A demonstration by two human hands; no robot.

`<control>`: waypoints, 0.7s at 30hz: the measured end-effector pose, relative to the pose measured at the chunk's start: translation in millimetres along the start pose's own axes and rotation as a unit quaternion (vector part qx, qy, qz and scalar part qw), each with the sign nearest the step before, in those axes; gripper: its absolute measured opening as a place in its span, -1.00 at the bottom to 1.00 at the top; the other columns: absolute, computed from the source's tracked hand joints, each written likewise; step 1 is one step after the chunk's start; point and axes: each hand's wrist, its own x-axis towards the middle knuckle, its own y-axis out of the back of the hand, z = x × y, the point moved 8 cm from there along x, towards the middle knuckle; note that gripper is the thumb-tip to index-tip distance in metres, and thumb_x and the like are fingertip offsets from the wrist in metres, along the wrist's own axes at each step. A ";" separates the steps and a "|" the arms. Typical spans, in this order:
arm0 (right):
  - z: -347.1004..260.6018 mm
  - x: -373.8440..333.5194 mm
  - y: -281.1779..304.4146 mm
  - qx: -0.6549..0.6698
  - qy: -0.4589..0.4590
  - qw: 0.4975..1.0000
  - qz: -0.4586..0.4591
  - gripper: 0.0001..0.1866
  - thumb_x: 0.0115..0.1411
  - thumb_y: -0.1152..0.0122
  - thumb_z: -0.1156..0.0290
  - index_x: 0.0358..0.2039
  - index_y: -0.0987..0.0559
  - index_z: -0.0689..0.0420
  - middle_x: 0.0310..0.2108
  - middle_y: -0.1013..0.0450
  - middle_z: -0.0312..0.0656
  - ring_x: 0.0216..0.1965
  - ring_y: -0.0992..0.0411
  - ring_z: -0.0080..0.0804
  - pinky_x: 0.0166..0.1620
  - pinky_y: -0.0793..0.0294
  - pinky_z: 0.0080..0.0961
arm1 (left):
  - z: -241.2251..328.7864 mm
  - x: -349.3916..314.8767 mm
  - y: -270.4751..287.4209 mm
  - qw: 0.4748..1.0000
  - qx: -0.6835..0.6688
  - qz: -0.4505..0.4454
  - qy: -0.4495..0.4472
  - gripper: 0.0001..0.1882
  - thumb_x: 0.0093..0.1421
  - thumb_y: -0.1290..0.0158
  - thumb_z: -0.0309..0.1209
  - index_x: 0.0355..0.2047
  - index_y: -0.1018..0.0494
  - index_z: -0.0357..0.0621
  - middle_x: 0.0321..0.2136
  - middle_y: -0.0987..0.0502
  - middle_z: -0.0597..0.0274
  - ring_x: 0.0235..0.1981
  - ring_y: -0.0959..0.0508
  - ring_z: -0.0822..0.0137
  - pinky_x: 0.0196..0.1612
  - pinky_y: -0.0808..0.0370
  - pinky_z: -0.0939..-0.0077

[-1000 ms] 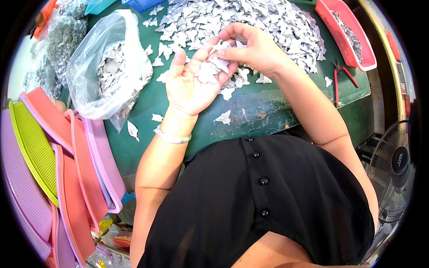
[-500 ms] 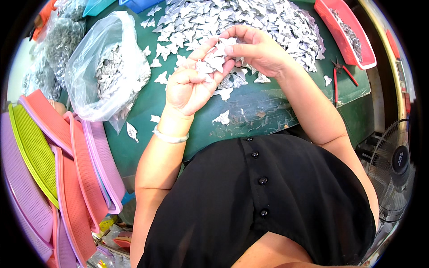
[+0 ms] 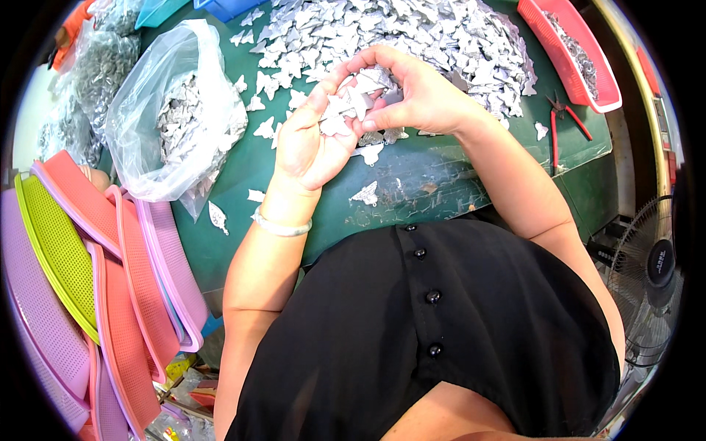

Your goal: The person repeatedly picks up small silver star-shaped pieces from a green table and joins them together by hand. They handle the pieces one at a time, occasionally gathering several in one hand before continuing to connect them. The workspace includes a plastic bag of loose pieces, a red tray, and a pair of pliers on the table.

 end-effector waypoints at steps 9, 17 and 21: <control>12.1 0.4 0.5 0.036 -0.039 0.998 0.021 -0.50 -0.12 -0.28 0.46 -0.12 -0.37 0.20 -0.20 -0.33 -0.28 -0.16 -0.29 -0.60 -0.14 -0.33 -0.65 | 3.4 0.1 -10.0 0.997 -0.012 -0.073 0.003 -0.31 -0.08 0.16 -0.63 0.13 0.05 -0.42 0.04 -0.17 -0.11 0.08 -0.20 -0.02 0.14 -0.17 0.21; 15.2 0.9 3.5 0.031 0.001 0.998 0.058 -0.63 -0.12 -0.24 0.39 -0.24 -0.46 0.18 -0.32 -0.42 -0.20 -0.25 -0.37 -0.51 -0.14 -0.34 -0.58 | 0.4 -0.2 -9.3 0.999 -0.020 -0.032 0.017 -0.35 -0.01 0.16 -0.59 0.13 0.06 -0.40 0.03 -0.19 -0.08 0.06 -0.25 0.08 0.14 -0.18 0.21; 15.7 1.1 2.2 0.059 -0.016 0.996 0.066 -0.68 -0.08 -0.23 0.40 -0.26 -0.47 0.18 -0.33 -0.43 -0.21 -0.25 -0.37 -0.53 -0.16 -0.35 -0.58 | 1.0 0.0 -5.6 0.995 -0.059 -0.076 0.022 -0.39 0.04 0.17 -0.54 0.13 0.04 -0.40 0.05 -0.19 -0.06 0.07 -0.25 0.10 0.15 -0.16 0.19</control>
